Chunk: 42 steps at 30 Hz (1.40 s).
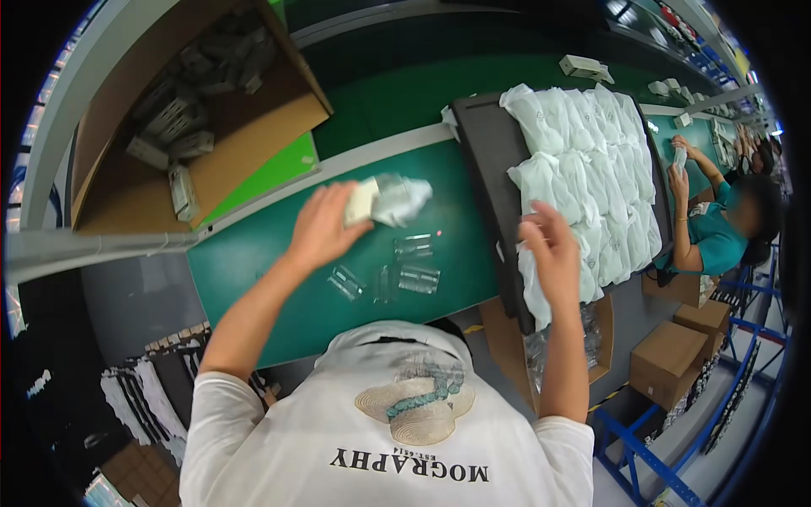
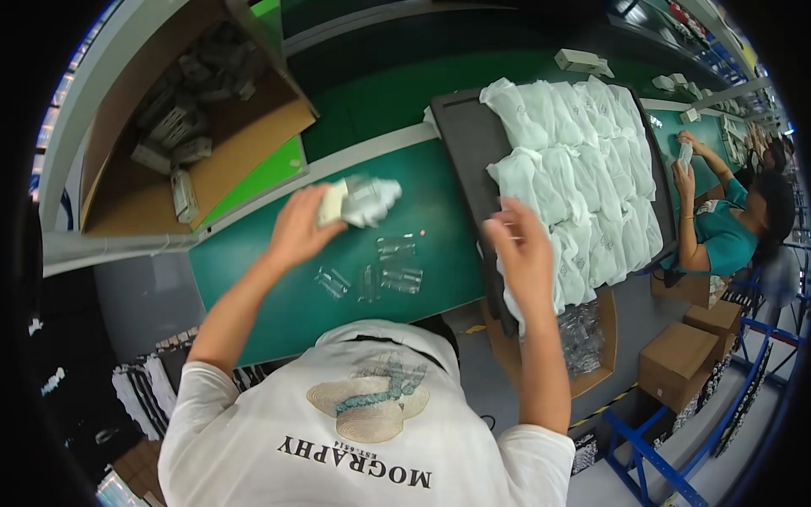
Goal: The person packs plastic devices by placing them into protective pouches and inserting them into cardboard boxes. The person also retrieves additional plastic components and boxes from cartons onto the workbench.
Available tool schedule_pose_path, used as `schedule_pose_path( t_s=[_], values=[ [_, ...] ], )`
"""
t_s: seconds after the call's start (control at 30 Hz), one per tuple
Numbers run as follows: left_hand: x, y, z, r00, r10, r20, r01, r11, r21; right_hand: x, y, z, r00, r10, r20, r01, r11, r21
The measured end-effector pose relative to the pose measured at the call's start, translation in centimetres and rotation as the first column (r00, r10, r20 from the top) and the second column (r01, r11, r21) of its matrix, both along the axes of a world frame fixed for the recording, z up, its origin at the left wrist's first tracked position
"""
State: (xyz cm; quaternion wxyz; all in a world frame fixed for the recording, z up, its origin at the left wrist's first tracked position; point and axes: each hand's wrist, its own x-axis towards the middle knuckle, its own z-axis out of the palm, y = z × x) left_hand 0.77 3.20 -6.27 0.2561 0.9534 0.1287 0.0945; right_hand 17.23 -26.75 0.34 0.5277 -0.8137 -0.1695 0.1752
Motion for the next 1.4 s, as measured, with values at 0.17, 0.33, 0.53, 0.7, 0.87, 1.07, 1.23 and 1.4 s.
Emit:
schedule_pose_path(
  t_s=[0.17, 0.33, 0.53, 0.7, 0.87, 1.07, 1.23, 1.4],
  values=[
    [14.4, 7.0, -3.6, 0.995, 0.102, -0.010, -0.101, 0.990, 0.099, 9.4, 1.5, -1.0, 0.862, -0.001, 0.506, 0.157, 0.951, -0.266],
    [22.9, 8.2, -5.9, 0.950, 0.217, -0.223, -0.176, 0.966, 0.189, 17.0, 7.1, -5.3, 0.557, 0.367, 0.745, 0.240, 0.787, -0.568],
    [22.4, 6.5, -7.7, 0.958, 0.283, -0.036, -0.234, 0.852, 0.468, 17.7, 9.2, -5.3, 0.685, 0.428, 0.590, 0.187, 0.679, -0.710],
    [14.5, 2.3, -3.2, 0.976, 0.062, -0.210, -0.211, 0.516, -0.830, 10.9, 9.0, 2.4, 0.566, 0.343, 0.750, -0.043, 0.921, -0.388],
    [2.5, -4.8, 5.2, 0.941, -0.312, -0.132, -0.305, -0.612, -0.729, -1.2, 10.7, 4.9, 0.518, 0.423, 0.743, -0.433, 0.879, -0.199],
    [-4.8, -2.7, 0.9, 0.994, -0.066, -0.090, -0.105, -0.828, -0.551, -11.1, 12.2, -0.5, 0.373, 0.478, 0.795, -0.596, 0.780, -0.190],
    [-9.3, -2.6, 1.5, 0.923, 0.158, -0.352, -0.219, -0.536, -0.815, -17.3, 10.0, -1.3, 0.410, 0.532, 0.741, -0.760, 0.649, -0.045],
    [-13.1, -0.2, -0.7, 0.883, 0.280, -0.377, -0.146, -0.598, -0.788, -19.1, 7.1, -7.6, 0.443, 0.765, 0.467, -0.737, 0.607, -0.296]
  ],
)
